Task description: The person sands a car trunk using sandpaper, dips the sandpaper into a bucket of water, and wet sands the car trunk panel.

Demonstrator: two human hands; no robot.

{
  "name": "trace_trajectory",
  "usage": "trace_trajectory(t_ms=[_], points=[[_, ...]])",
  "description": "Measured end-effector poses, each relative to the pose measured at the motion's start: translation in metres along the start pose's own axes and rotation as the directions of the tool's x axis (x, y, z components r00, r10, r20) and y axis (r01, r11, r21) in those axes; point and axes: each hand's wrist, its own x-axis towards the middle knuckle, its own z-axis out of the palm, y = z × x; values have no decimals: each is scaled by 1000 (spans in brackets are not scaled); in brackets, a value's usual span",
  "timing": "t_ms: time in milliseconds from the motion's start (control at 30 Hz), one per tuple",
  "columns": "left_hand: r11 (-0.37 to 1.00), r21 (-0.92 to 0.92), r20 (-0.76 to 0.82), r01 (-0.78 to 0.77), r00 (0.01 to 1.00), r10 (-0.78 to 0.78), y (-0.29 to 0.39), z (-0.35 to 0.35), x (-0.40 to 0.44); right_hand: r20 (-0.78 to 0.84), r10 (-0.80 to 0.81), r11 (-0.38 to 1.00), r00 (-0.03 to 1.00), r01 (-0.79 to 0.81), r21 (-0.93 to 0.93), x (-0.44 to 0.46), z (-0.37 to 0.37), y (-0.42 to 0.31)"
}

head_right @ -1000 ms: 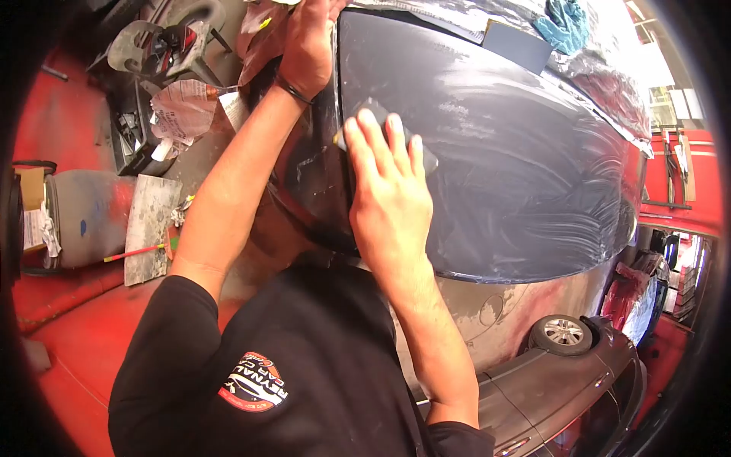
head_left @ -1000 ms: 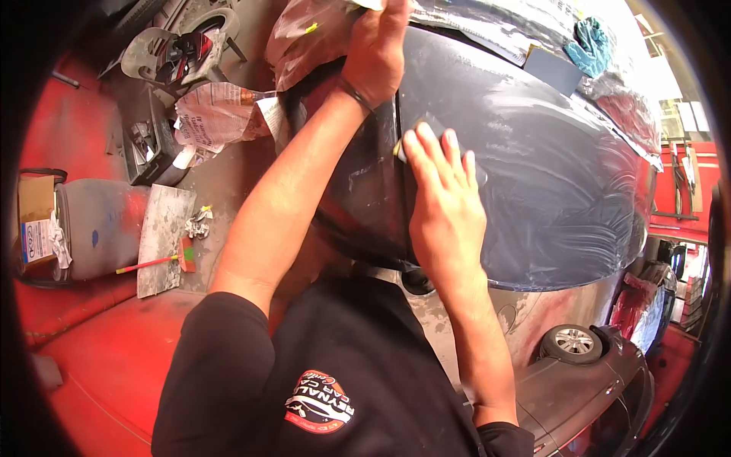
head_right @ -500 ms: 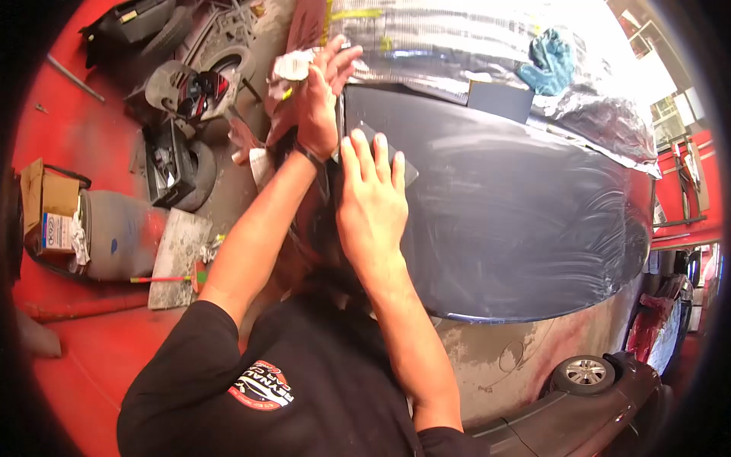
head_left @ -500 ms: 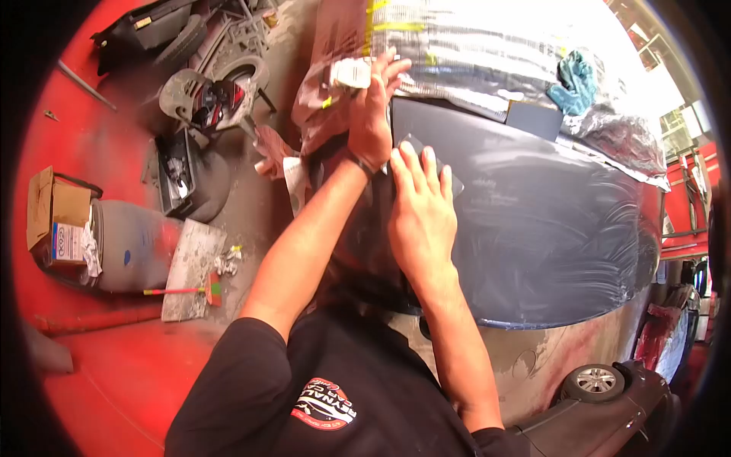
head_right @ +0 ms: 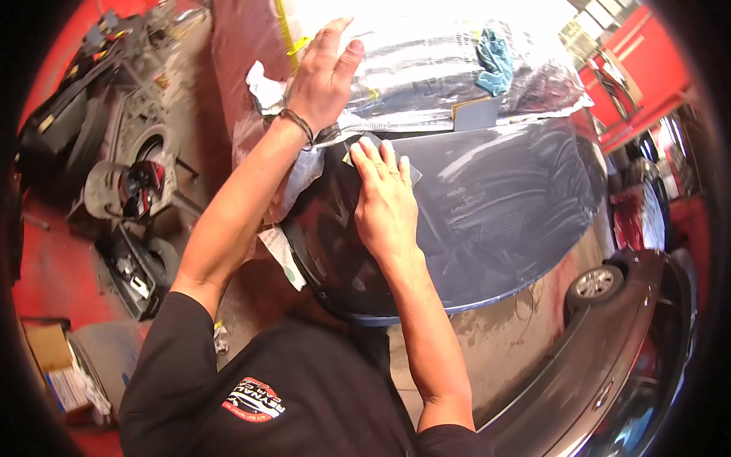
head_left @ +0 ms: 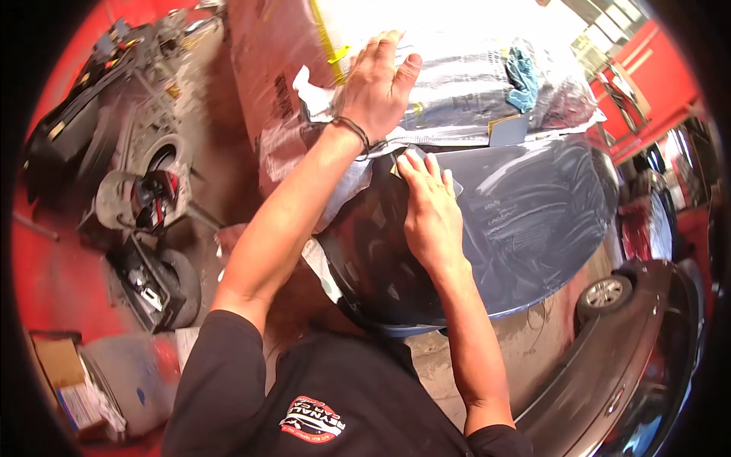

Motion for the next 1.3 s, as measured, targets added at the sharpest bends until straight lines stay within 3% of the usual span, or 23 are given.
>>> trace_trajectory(t_ms=[133,233,267,333,400,467,533,567,633,667,700,733,800,833,867,933,1000,1067,1133,1200,1267,1300], points=[[961,258,47,-96,995,86,-55,33,-6,-24,103,990,994,-105,-97,-13,-20,20],[957,287,83,-32,997,9,-54,38,-5,-191,300,954,935,-291,76,-13,-48,116],[950,313,83,-13,996,-14,-50,38,-2,-172,384,922,907,-366,128,-9,-54,132],[941,333,94,62,991,-98,-46,43,5,-222,383,922,897,-388,23,-4,-39,128],[899,424,100,111,981,-168,-43,49,7,-134,320,935,938,-336,-115,8,-28,45],[856,511,95,77,985,-146,-39,53,3,-81,149,980,986,-158,-121,3,4,-16],[850,523,88,66,987,-131,-36,48,5,-91,89,994,992,-94,-53,0,12,-19],[852,519,111,65,984,-142,-35,44,5,-40,77,995,996,-79,-67,2,-4,-4],[840,541,130,37,983,-127,-42,46,5,-154,162,979,975,-178,-98,5,-28,44],[837,547,138,29,983,-125,-43,47,3,-160,333,939,929,-343,-39,6,-44,75],[842,538,137,43,981,-138,-40,46,3,-233,402,915,885,-399,61,0,-53,112],[842,538,133,49,981,-142,-40,46,4,-237,445,892,864,-452,26,-5,-56,143],[837,544,131,55,980,-150,-43,48,4,-256,361,920,897,-388,-62,-12,-44,145],[824,565,127,45,982,-141,-42,47,4,-131,368,926,921,-375,-37,-5,-55,100],[820,570,119,48,983,-140,-44,48,5,-107,268,956,957,-278,-92,-14,-45,77],[815,578,117,42,984,-135,-49,49,4,11,139,989,990,-140,52,-34,-43,36],[808,589,124,14,986,-108,-51,49,4,63,108,992,992,-111,54,-41,-57,62],[825,566,111,-5,991,-70,-55,47,5,-109,231,970,967,-237,-52,-35,-72,128],[809,588,124,-19,990,-67,-55,47,6,-267,384,916,884,-401,-11,-39,-88,221],[796,605,127,-17,989,-75,-58,47,5,-275,434,885,858,-463,-45,-46,-87,274],[794,608,123,-17,990,-73,-60,48,2,-255,448,871,857,-483,-94,-48,-84,227],[795,607,121,-22,991,-65,-60,48,2,-242,382,906,892,-413,-91,-56,-79,190]])
